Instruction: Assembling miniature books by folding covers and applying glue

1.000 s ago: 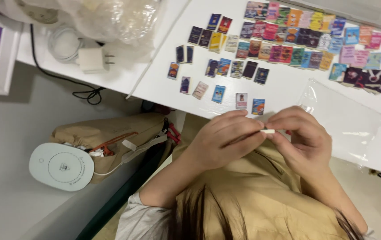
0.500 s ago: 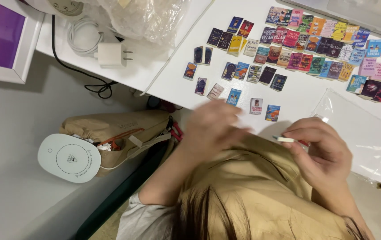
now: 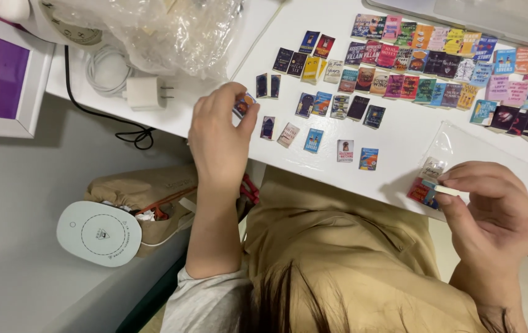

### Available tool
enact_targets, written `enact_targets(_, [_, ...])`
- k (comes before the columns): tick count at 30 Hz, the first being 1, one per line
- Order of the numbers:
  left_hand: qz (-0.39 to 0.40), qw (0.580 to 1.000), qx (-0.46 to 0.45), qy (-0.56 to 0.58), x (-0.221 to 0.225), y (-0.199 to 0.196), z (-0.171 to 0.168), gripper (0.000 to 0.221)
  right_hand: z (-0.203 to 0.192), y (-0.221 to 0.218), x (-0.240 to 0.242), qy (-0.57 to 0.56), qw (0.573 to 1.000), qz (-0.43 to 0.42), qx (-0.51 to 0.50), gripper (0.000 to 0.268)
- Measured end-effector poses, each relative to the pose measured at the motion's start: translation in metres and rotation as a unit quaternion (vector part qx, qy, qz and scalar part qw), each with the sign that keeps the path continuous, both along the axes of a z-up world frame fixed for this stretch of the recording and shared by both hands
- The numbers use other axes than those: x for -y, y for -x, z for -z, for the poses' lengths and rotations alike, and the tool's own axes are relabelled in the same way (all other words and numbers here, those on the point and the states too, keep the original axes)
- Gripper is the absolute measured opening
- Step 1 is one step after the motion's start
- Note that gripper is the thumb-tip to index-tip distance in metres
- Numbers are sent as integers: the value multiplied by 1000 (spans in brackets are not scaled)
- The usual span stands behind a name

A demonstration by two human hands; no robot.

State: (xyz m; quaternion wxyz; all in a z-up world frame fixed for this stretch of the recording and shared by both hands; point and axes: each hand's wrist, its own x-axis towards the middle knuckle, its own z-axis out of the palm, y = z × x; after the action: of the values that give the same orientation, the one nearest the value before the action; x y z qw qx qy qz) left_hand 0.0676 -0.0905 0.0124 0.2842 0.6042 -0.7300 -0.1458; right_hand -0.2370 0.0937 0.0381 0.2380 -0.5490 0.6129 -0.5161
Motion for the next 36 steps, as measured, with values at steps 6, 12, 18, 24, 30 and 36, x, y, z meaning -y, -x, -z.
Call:
enact_targets(6, [236, 911, -306, 145, -37, 21, -25, 38, -25, -24, 8, -45, 996, -10, 79, 13])
enact_targets(12, [401, 792, -443, 120, -58, 72, -10, 33, -20, -21, 17, 63, 990, -113, -58, 16])
enact_targets(18, [358, 746, -561, 20, -88, 119, 7, 34, -8, -14, 13, 111, 987, -63, -102, 25])
enact_targets(24, [383, 703, -594, -79, -98, 140, 2, 37, -7, 0, -1, 130, 983, -46, -121, 11])
enact_targets(30, [403, 672, -618, -71, -102, 156, 6, 39, -11, 12, -10, 145, 982, -45, -115, 10])
enact_targets(36, [408, 762, -489, 115, -98, 176, 8, 37, -14, 27, -11, 74, 995, -34, -61, 13])
